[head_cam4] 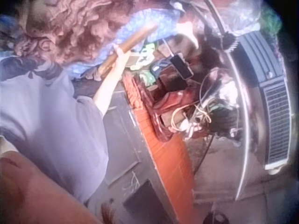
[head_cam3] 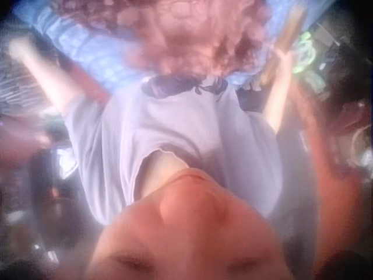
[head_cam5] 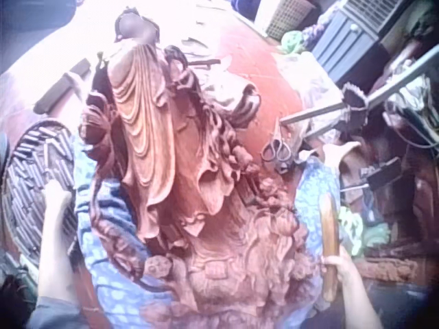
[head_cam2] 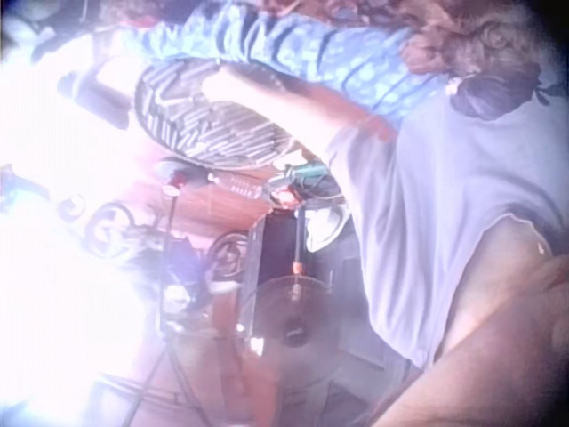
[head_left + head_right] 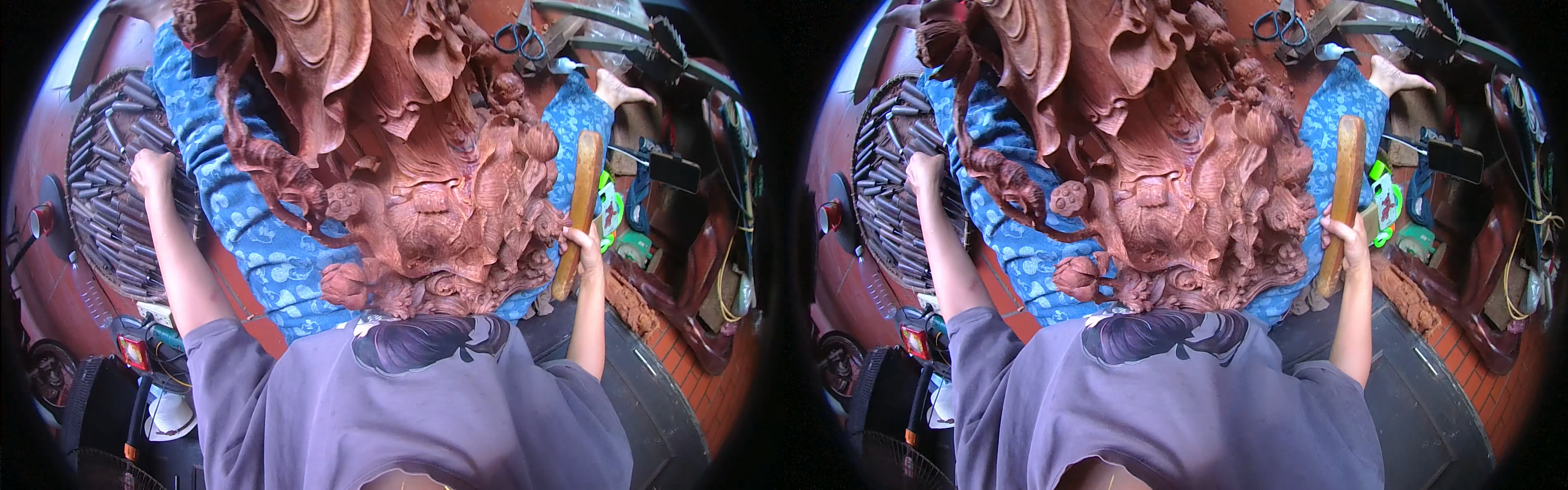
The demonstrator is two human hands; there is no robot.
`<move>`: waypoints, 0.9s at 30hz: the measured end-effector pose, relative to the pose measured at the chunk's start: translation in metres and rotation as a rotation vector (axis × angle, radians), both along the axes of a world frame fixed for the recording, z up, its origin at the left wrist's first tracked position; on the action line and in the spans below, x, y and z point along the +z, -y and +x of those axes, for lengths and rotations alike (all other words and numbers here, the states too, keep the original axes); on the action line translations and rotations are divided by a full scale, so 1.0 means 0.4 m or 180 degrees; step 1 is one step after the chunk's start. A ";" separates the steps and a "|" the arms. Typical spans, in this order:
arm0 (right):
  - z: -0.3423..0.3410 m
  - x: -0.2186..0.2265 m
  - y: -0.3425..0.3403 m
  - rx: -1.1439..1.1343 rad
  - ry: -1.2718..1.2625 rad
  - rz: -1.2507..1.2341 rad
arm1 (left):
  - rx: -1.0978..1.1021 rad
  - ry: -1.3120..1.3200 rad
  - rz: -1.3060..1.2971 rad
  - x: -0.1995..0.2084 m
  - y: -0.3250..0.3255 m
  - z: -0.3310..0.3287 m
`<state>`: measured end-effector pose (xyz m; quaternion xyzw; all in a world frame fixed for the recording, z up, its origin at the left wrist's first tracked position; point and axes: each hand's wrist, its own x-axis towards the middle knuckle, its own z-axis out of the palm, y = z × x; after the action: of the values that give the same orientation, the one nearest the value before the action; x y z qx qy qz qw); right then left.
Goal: The person carves a large piece of reddish-brown wood using a chisel and a wooden mallet. They repeatedly strike the chisel to shape the wood and occasionally switch to different chisels from a nearby basket.
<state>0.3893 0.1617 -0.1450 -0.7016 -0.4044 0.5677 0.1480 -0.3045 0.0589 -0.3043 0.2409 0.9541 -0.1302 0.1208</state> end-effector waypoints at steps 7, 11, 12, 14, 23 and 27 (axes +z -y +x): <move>0.013 -0.006 -0.001 -0.0101 -0.0142 -0.0087 | 0.0269 -0.0020 0.0045 0.016 -0.005 -0.083; 0.019 -0.010 -0.003 -0.0201 -0.0234 -0.0124 | 0.0095 0.2196 0.2667 0.304 0.132 -0.107; 0.020 -0.010 -0.005 -0.0186 -0.0200 -0.0147 | 0.0023 0.2613 0.3455 0.376 0.172 -0.079; 0.021 -0.009 -0.009 -0.0080 -0.0262 -0.0178 | 0.0246 0.3187 0.4475 0.496 0.216 0.009; 0.020 -0.008 -0.002 -0.0043 -0.0326 -0.0093 | -0.0222 0.4641 0.4732 0.489 0.097 0.579; 0.024 -0.012 -0.002 0.0004 -0.0414 -0.0048 | -0.0085 0.4392 0.4779 0.469 0.070 0.714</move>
<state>0.3988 0.1626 -0.1497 -0.6640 -0.3901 0.6153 0.1683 -0.0191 0.0307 -0.1166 0.2876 0.5090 0.6678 0.4607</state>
